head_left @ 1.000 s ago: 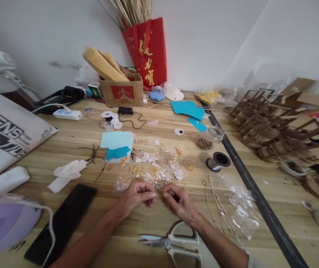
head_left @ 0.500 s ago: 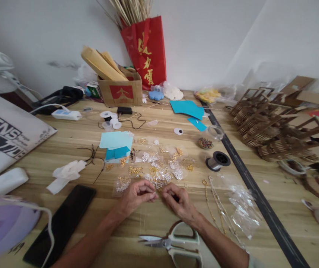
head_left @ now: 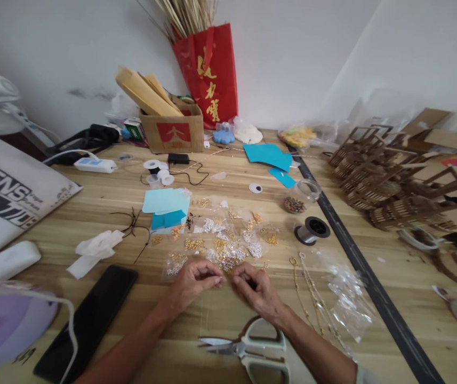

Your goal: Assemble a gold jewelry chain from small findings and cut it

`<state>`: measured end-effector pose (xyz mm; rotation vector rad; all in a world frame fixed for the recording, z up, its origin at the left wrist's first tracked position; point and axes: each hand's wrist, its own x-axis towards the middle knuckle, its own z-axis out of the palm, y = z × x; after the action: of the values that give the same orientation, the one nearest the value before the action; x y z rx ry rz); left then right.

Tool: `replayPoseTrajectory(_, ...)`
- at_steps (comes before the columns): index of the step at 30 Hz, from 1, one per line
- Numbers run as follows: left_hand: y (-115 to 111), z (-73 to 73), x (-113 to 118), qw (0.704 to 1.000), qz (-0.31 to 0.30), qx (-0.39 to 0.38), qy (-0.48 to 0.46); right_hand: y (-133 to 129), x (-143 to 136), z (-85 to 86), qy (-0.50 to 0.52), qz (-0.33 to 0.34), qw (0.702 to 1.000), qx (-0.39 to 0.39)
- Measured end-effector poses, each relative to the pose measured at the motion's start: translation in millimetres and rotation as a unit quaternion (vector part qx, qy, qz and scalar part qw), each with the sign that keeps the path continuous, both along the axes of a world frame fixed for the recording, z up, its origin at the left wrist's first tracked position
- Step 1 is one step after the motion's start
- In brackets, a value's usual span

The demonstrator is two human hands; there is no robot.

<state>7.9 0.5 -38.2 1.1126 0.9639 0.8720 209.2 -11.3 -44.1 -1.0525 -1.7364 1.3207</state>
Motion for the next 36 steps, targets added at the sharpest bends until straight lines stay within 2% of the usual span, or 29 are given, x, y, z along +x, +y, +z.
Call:
replayPoseTrajectory(6, -0.1, 1.0, 1.5, 1.000, 0.004, -0.005, -0.005, -0.2, 0.0, 0.2, 0.000, 0.001, 1.000, 0.000)
replayPoseTrajectory(15, 1.7, 4.4, 1.1, 0.999, 0.010, 0.030, 0.030, 0.9, 0.0, 1.2, 0.001, 0.001, 1.000, 0.003)
replayPoseTrajectory(22, 2.5, 11.4, 6.3, 0.999, 0.024, 0.012, 0.045, 0.6, -0.3, 2.1, -0.010, 0.003, 1.000, 0.021)
replayPoseTrajectory(28, 1.9, 8.6, 10.8, 0.997, 0.050, 0.024, 0.054, 0.5, -0.1, 2.5, -0.011, 0.005, 1.000, 0.024)
replayPoseTrajectory(36, 3.4, 9.5, 10.3, 0.996, 0.041, 0.023, 0.080, 1.1, -0.5, 3.3, -0.009, 0.002, 1.000, 0.023)
